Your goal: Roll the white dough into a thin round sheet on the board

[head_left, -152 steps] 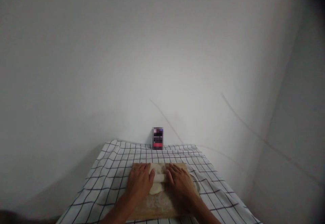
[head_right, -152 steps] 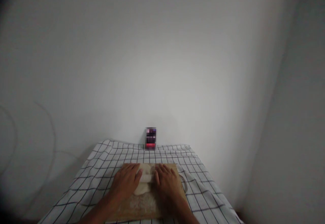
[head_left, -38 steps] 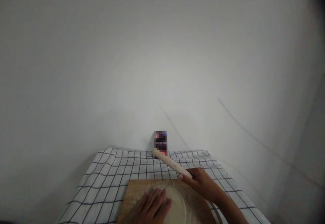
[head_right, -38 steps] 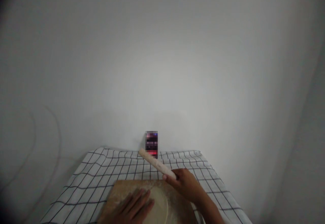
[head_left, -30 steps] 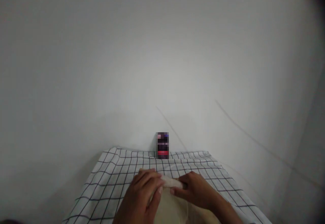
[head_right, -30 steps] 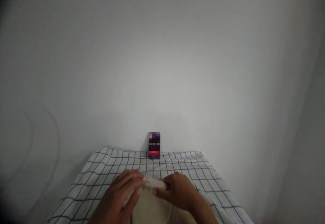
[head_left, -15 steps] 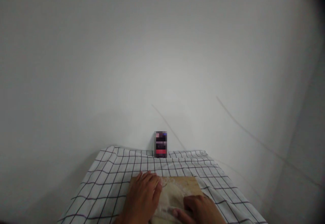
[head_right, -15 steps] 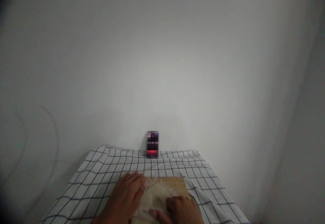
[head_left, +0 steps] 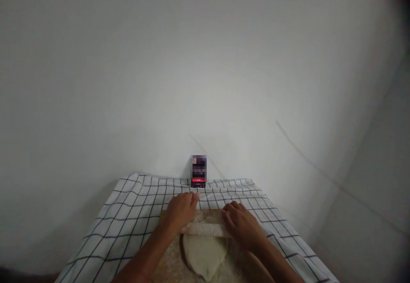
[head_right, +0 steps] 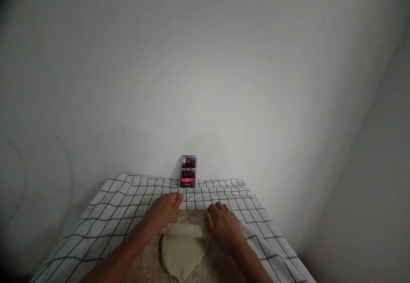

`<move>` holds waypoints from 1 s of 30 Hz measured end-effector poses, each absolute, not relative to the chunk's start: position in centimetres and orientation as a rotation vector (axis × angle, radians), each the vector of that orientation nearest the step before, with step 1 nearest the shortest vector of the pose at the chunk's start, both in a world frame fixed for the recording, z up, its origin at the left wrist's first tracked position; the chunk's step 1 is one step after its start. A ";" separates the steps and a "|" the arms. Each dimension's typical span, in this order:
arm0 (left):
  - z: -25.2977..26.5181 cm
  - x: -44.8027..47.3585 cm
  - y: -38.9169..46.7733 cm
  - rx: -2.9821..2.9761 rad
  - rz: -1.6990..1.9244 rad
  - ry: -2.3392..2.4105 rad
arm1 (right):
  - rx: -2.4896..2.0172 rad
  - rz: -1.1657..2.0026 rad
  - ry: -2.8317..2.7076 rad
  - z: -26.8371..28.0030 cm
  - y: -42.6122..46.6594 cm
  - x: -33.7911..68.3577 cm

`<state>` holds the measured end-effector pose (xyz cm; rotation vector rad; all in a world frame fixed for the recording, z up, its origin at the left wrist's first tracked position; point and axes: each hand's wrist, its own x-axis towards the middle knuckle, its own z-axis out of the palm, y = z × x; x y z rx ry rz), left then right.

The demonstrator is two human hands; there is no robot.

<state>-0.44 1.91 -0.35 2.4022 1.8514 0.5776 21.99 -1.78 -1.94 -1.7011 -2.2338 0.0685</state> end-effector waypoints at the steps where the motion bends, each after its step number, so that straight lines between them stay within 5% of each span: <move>1: -0.5 -0.5 1.9 2.402 0.578 1.842 | -1.672 0.074 -2.262 -2.1 -1.6 22.1; 8: -2.4 -1.1 -0.5 2.504 0.546 1.788 | -1.569 0.021 -2.231 -4.2 -4.0 22.1; 20: -6.2 -2.6 -7.7 2.990 1.146 1.562 | -1.383 -0.260 -2.168 -8.3 -10.7 23.5; 30: -6.0 -2.0 -5.2 2.929 1.055 1.648 | -1.564 -0.351 -2.184 -8.0 -8.5 22.4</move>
